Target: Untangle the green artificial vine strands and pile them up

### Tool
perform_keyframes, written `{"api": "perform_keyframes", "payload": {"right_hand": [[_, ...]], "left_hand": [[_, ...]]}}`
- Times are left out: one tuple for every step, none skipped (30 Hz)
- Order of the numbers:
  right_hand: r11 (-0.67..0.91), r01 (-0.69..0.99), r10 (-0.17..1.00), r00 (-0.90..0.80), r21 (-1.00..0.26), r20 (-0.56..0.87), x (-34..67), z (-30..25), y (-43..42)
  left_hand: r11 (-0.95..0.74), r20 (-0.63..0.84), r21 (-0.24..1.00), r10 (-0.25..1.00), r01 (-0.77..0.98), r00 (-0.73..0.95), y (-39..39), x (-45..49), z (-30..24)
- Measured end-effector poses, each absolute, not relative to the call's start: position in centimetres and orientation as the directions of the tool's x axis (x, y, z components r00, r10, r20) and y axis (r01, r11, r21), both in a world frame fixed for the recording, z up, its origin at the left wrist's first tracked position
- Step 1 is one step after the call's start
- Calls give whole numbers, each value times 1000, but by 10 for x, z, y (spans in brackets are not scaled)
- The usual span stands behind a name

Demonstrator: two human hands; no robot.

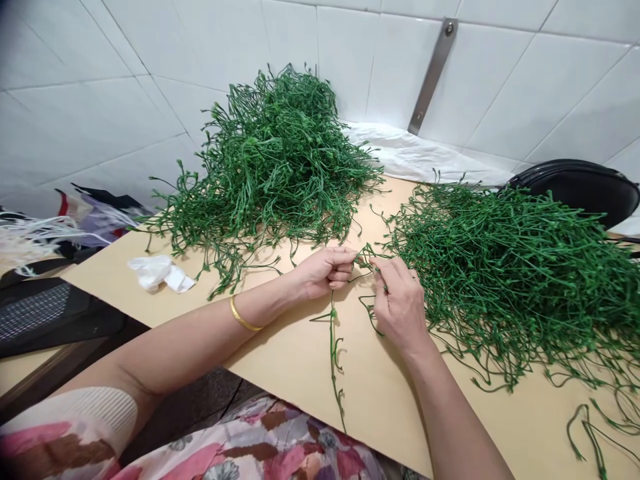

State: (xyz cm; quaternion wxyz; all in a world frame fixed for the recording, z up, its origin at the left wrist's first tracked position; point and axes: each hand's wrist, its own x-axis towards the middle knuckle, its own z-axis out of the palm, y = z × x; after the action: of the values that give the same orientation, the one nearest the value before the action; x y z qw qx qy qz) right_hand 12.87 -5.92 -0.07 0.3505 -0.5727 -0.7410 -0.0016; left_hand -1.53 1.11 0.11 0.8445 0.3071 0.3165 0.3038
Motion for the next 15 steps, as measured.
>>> {"api": "perform_keyframes", "payload": {"right_hand": [[339,845,854,-92,-414,512,129,-1,-59],[335,843,860,-92,-421,501,129,0,-58],[332,844,866,-96,-420,491,129,0,-58],[327,850,871,-101,-414,481,128,1,-58],[320,857,874,-103,-404,474,127,1,-58],[310,865,877,-100,-394,470,127,2,-58],[298,873,878,-93,-385,469,127,2,-58],[285,879,879,-81,-381,471,127,3,-58],[274,883,878,-68,-382,473,127,3,-57],[268,883,878,-58,-386,476,127,3,-57],[272,878,877,-57,-394,478,127,3,-56],[287,869,876,-67,-403,478,127,3,-56],[307,858,875,-84,-411,477,127,3,-55],[327,848,874,-103,-417,475,127,2,-55],[340,840,875,-118,-422,470,126,1,-54]], "left_hand": [[634,-355,709,700,-311,620,11,-15,0],[637,-357,708,696,-305,623,10,-15,0],[637,-356,709,693,-302,627,9,-14,0],[638,-353,710,689,-298,634,8,-14,0],[637,-348,712,684,-293,642,7,-14,0],[632,-342,719,683,-289,645,6,-13,0],[622,-336,729,689,-286,642,6,-13,1],[607,-330,743,699,-282,634,6,-13,1],[588,-322,758,714,-283,621,5,-13,1],[567,-313,771,733,-288,604,6,-13,1],[549,-304,782,750,-297,588,6,-13,1],[536,-296,787,762,-305,577,6,-13,1],[530,-288,788,767,-313,573,6,-13,1],[528,-282,787,769,-320,574,6,-13,0],[530,-277,784,765,-324,581,5,-12,0]]}}
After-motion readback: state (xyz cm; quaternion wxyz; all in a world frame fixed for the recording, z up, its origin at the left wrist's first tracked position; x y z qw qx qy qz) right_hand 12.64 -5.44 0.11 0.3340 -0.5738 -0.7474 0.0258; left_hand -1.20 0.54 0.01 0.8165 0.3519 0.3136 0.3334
